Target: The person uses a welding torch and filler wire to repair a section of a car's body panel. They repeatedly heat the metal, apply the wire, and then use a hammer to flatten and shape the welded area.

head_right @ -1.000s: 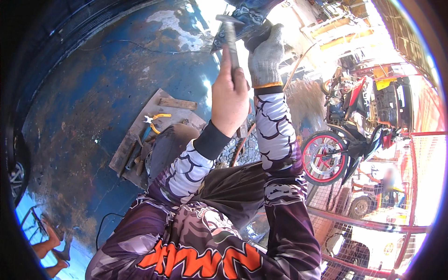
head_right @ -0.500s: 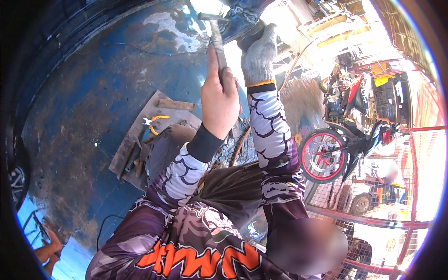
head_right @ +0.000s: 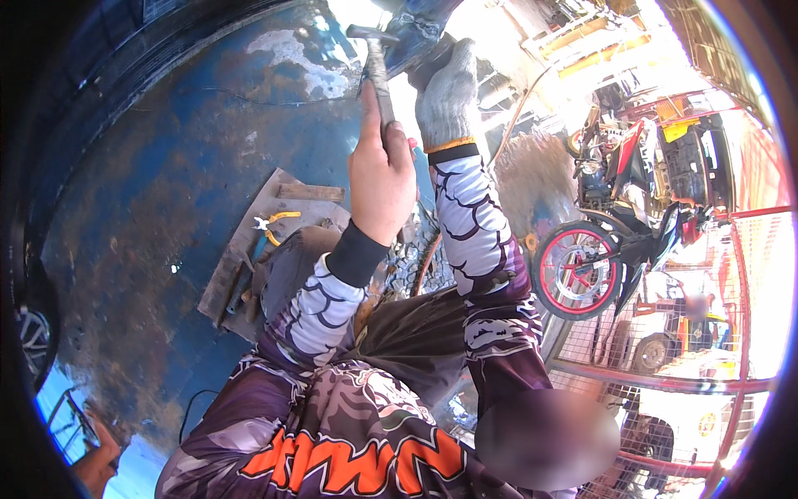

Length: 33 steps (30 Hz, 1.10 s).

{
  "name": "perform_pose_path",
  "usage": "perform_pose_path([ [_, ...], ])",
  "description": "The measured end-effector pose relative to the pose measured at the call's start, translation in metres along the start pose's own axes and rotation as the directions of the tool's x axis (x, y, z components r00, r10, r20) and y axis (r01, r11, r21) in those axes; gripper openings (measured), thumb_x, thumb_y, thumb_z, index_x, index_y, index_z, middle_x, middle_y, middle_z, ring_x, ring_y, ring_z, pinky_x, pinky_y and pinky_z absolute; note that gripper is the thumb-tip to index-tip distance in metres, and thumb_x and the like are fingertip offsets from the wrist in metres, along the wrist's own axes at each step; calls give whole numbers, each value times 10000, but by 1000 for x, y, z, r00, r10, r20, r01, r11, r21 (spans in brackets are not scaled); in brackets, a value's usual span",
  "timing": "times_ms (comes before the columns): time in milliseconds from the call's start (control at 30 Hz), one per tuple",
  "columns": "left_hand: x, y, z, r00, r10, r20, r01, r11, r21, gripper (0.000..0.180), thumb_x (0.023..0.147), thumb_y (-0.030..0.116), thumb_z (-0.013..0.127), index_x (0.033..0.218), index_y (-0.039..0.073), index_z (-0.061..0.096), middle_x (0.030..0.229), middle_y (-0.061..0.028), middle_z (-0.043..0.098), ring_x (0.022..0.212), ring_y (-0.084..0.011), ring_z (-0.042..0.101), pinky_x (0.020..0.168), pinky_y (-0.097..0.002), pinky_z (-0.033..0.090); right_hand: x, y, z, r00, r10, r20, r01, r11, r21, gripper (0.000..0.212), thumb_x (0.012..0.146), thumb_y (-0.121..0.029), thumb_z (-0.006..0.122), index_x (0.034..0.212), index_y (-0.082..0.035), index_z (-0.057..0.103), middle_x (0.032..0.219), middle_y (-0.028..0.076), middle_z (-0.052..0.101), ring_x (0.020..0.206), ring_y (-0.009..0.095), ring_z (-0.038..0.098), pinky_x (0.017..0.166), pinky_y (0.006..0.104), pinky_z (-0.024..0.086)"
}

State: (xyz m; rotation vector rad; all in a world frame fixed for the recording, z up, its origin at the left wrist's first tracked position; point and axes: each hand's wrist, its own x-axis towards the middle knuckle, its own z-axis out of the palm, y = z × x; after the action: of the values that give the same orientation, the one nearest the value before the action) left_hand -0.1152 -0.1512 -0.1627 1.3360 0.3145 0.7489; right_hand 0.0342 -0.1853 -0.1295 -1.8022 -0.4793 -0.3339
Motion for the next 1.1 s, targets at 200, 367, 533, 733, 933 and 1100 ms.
perform_pose_path([
  [200, 2, 3, -1, 997, 16, 81, -22, 998, 66, 636, 1047, 114, 495, 1617, -40, 255, 691, -231, 670, 603, -399, 680, 580, -451, 554, -4, -3, 0, 999, 25, 30, -33, 960, 279, 475, 1106, -442, 397, 1061, -29, 627, 965, 103, 664, 838, 198, 633, 726, 336, 522],
  [367, 1, 6, 1, 997, -36, 70, 34, 999, 26, 629, 1072, 136, 486, 1649, 25, 260, 774, -121, 693, 648, -183, 691, 608, -320, 533, -3, -4, -1, 997, 80, 3, -80, 994, -72, 232, 973, -173, 617, 1124, -13, 545, 997, 166, 692, 873, 295, 675, 738, 420, 537],
  [533, 3, 4, 4, 999, -20, 46, 20, 1000, 11, 627, 1044, 122, 508, 1610, -25, 282, 718, -262, 676, 624, -427, 684, 598, -471, 556, -3, 0, 5, 990, 135, 40, -141, 920, 366, 471, 1118, -464, 393, 946, -72, 588, 807, 66, 602, 695, 178, 568, 655, 330, 487],
  [733, 2, 5, -5, 990, -17, 143, 13, 1000, 26, 619, 1066, 108, 483, 1633, -16, 267, 771, -143, 657, 631, -233, 624, 595, -366, 518, -3, -6, 11, 993, 117, 5, -104, 862, 496, 420, 1118, -409, 436, 881, -87, 568, 762, 58, 579, 669, 196, 569, 624, 352, 491],
  [933, 4, 1, -3, 995, 19, 93, -16, 999, -36, 613, 1080, 112, 462, 1645, -4, 255, 750, -52, 623, 565, -119, 571, 535, -318, 500, -3, -2, 10, 991, 103, -81, -76, 956, 282, 385, 1109, -374, 463, 877, -87, 573, 785, 57, 599, 683, 213, 594, 618, 356, 509],
  [1100, 5, -14, -29, 979, -80, 188, 86, 996, -25, 654, 1051, 90, 482, 1654, 44, 233, 729, -205, 685, 606, -325, 701, 570, -415, 548, 3, 15, 8, 942, 311, 124, -309, 666, 679, 322, 1108, -293, 451, 1226, -27, 589, 1087, 148, 717, 1045, 284, 669, 847, 443, 561],
])
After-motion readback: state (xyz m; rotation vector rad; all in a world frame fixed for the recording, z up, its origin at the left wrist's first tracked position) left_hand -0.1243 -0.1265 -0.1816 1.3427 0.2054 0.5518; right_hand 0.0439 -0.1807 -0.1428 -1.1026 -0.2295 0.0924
